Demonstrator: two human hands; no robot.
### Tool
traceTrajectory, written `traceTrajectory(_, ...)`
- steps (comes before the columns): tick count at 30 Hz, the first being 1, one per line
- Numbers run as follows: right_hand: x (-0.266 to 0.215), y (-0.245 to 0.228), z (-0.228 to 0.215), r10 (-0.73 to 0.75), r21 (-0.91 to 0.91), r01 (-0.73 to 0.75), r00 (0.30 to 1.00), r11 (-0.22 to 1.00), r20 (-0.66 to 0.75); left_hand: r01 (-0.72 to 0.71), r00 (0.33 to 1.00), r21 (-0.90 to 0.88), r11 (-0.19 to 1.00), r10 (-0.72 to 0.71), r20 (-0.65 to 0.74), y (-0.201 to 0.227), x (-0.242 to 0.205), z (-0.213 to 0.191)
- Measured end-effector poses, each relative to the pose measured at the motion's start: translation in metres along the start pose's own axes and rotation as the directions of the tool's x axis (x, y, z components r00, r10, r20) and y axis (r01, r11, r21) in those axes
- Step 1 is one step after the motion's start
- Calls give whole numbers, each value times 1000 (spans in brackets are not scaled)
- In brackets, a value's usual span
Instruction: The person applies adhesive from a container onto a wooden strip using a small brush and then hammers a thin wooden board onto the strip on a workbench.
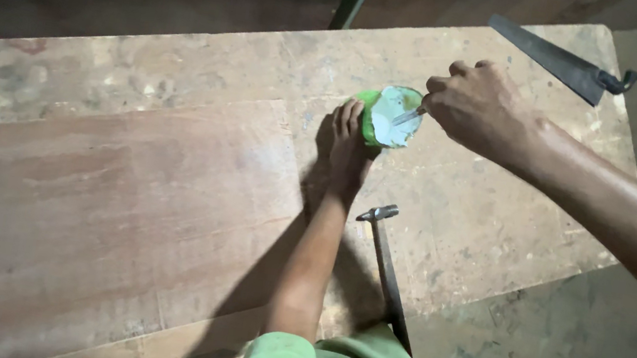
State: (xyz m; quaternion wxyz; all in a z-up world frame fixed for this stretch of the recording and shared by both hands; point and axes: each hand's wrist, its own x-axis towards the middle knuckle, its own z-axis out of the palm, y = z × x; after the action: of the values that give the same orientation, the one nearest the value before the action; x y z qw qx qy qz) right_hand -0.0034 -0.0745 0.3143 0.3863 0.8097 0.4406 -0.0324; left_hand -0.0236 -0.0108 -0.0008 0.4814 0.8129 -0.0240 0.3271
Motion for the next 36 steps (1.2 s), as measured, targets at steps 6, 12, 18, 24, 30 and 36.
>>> traceTrajectory(6,-17,-4,15,22,1,-22,999,1000,50,31,996,-39,999,-34,-77,7,2,1)
traceTrajectory(12,-12,-9,37,-42,64,43,999,997,-13,42,997,-55,998,-45,-58,5,0,3)
traceTrajectory(18,-14,-9,40,14,14,-16,990,1000,139,100,995,-104,989,-101,-5,5,-1,1)
traceTrajectory(24,-9,-8,25,-47,-101,64,987,993,157,41,998,-67,997,-44,-39,12,0,-2)
traceTrajectory(30,-1,-13,13,-44,-77,57,987,995,158,20,999,-38,999,-21,-27,13,0,-7)
traceTrajectory(36,-4,-13,14,-22,-60,32,988,998,152,-86,994,104,991,92,-54,9,6,-4)
